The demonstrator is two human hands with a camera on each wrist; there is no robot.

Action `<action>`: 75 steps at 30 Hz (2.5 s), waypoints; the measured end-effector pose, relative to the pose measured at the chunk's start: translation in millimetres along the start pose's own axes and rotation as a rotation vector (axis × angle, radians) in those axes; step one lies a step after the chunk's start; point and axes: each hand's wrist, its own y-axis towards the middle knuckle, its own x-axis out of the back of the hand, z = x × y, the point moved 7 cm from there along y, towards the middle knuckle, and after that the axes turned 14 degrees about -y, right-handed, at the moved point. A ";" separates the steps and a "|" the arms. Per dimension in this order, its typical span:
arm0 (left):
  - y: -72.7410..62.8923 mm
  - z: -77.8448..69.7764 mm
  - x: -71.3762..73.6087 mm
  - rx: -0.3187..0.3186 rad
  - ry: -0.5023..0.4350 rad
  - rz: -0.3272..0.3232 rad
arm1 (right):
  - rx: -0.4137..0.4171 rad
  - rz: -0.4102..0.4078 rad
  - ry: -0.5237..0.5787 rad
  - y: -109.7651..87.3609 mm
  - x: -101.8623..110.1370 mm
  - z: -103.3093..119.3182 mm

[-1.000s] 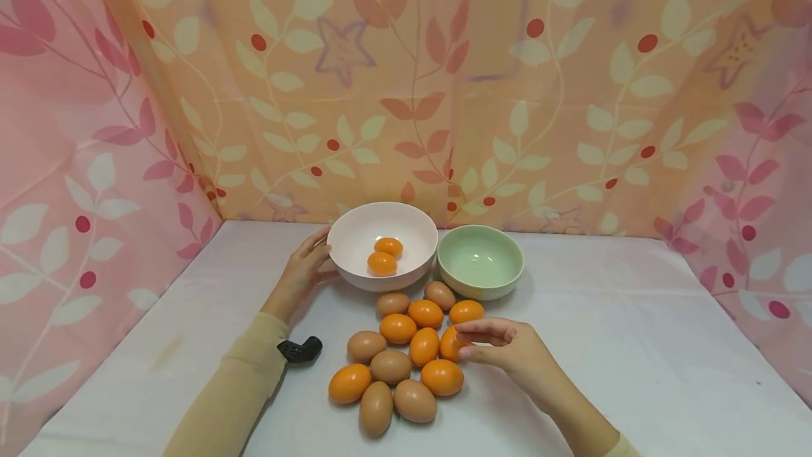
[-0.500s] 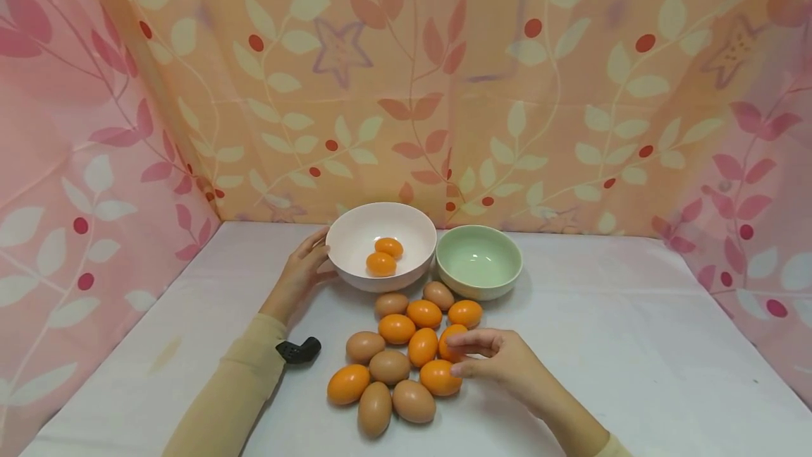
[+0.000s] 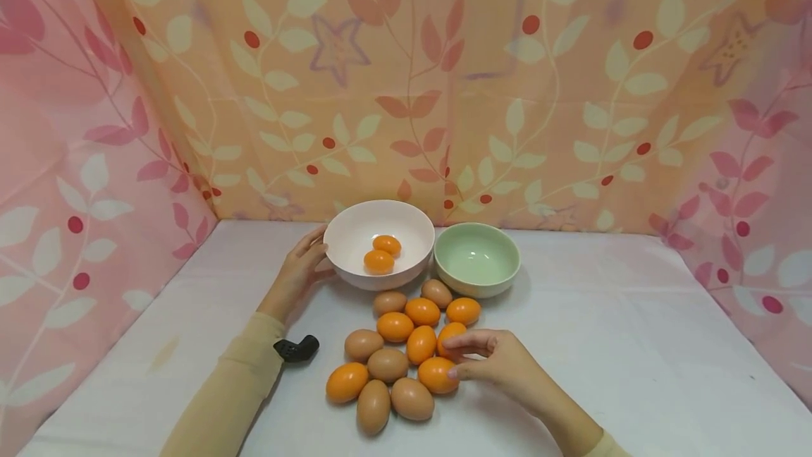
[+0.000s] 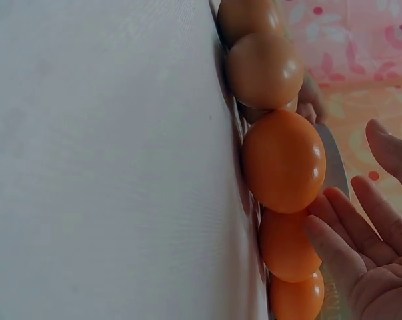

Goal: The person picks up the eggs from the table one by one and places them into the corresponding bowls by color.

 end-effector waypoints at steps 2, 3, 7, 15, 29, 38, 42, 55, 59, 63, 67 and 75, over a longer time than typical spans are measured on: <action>0.3 -1.2 0.2 -0.008 0.001 0.000 | 0.010 0.001 -0.013 0.7 -0.2 0.7; 0.6 -1.1 0.5 -0.008 -0.001 0.000 | 0.017 0.002 -0.016 0.9 -0.4 0.9; 1.3 0.9 1.7 -0.004 0.002 0.014 | 0.043 0.017 -0.037 1.2 -2.5 -0.6; 0.0 -1.0 1.7 -0.017 0.015 0.017 | 0.063 0.029 -0.023 2.8 -6.5 -2.3; -0.3 -2.4 0.8 -0.009 0.017 0.013 | 0.021 0.001 -0.165 6.3 -11.9 -6.5; -1.2 1.2 -1.0 -0.011 0.033 0.027 | 0.014 0.007 -0.165 3.7 -14.5 -10.2; -4.8 6.4 2.5 0.007 0.053 0.018 | -0.024 0.019 -0.171 2.0 -17.9 -15.0; -3.3 0.6 -0.8 -0.007 0.022 0.026 | -0.054 -0.023 -0.234 2.2 -14.2 -11.0; -1.8 -1.2 0.5 -0.023 0.024 0.021 | -0.038 -0.026 -0.225 3.0 -12.5 -7.1; -1.9 1.6 2.4 -0.008 0.024 0.021 | -0.045 -0.038 -0.239 1.0 -9.9 -5.5; -2.6 0.9 4.6 -0.022 0.028 0.013 | -0.034 -0.056 -0.266 0.5 -6.8 -2.5; -4.2 0.3 0.4 -0.011 0.014 0.025 | -0.043 -0.072 -0.220 -4.5 2.3 -0.2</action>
